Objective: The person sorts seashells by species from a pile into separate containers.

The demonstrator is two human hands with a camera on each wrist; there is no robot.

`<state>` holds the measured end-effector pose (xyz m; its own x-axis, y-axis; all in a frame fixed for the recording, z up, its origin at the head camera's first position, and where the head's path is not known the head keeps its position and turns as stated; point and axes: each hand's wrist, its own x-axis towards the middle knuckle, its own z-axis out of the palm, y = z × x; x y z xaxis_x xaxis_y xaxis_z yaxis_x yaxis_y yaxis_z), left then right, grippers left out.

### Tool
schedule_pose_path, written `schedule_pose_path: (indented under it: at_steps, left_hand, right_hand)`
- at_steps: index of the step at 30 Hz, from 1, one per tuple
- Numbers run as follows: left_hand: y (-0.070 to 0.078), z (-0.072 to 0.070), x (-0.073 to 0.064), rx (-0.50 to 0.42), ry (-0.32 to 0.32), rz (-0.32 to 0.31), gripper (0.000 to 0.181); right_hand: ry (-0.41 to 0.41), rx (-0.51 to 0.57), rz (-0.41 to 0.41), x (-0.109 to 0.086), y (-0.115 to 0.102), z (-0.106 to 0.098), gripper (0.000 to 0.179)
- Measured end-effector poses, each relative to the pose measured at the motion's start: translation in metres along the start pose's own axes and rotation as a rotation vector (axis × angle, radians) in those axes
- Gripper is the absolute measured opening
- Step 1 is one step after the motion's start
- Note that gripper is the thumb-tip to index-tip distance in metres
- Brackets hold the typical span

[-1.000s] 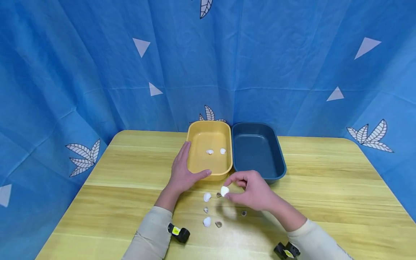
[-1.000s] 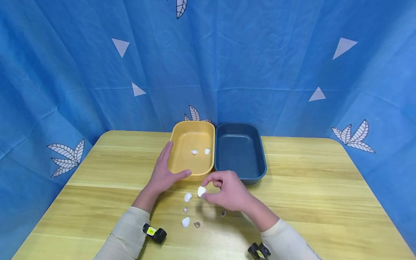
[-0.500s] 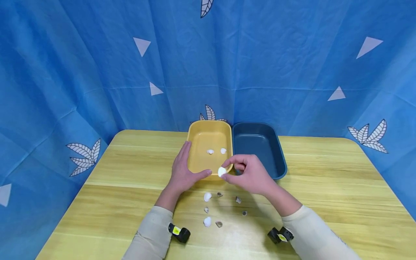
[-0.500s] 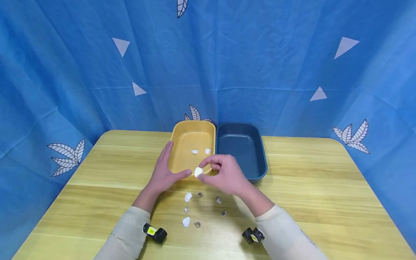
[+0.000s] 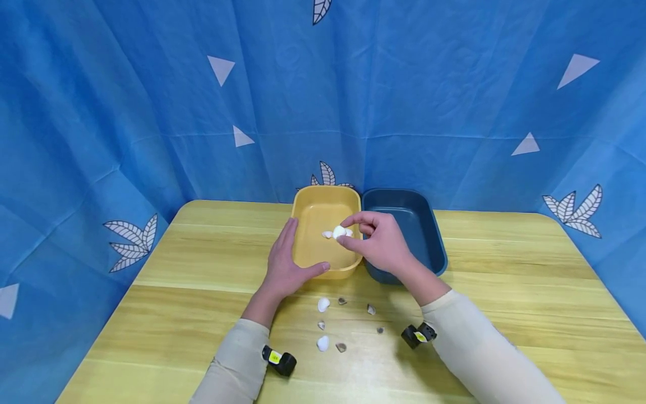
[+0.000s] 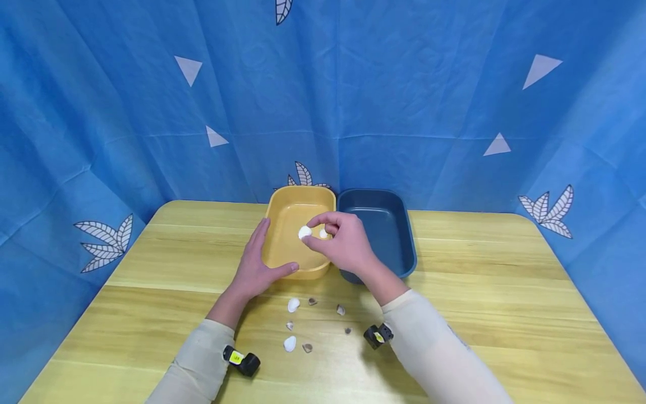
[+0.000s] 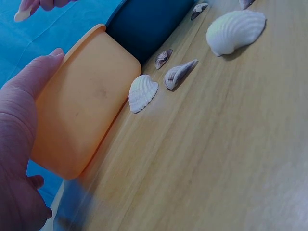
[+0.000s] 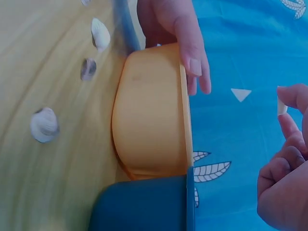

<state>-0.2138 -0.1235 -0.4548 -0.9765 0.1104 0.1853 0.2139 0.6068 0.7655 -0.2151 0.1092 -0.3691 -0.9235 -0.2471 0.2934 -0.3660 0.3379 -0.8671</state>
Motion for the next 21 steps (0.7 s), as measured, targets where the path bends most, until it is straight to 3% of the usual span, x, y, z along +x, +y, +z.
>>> schedule_pose_path:
  at_steps: [11,21]
  left_hand:
    - [0.000,0.001,0.000,-0.002,0.002,-0.005,0.122]
    - [-0.002,0.002,0.002,-0.006,0.010,0.029,0.122]
  right_hand:
    - [0.088,-0.016,0.097,0.028,0.009,0.006,0.021]
    - [0.141,-0.038,0.148,0.048,0.024,0.013,0.022]
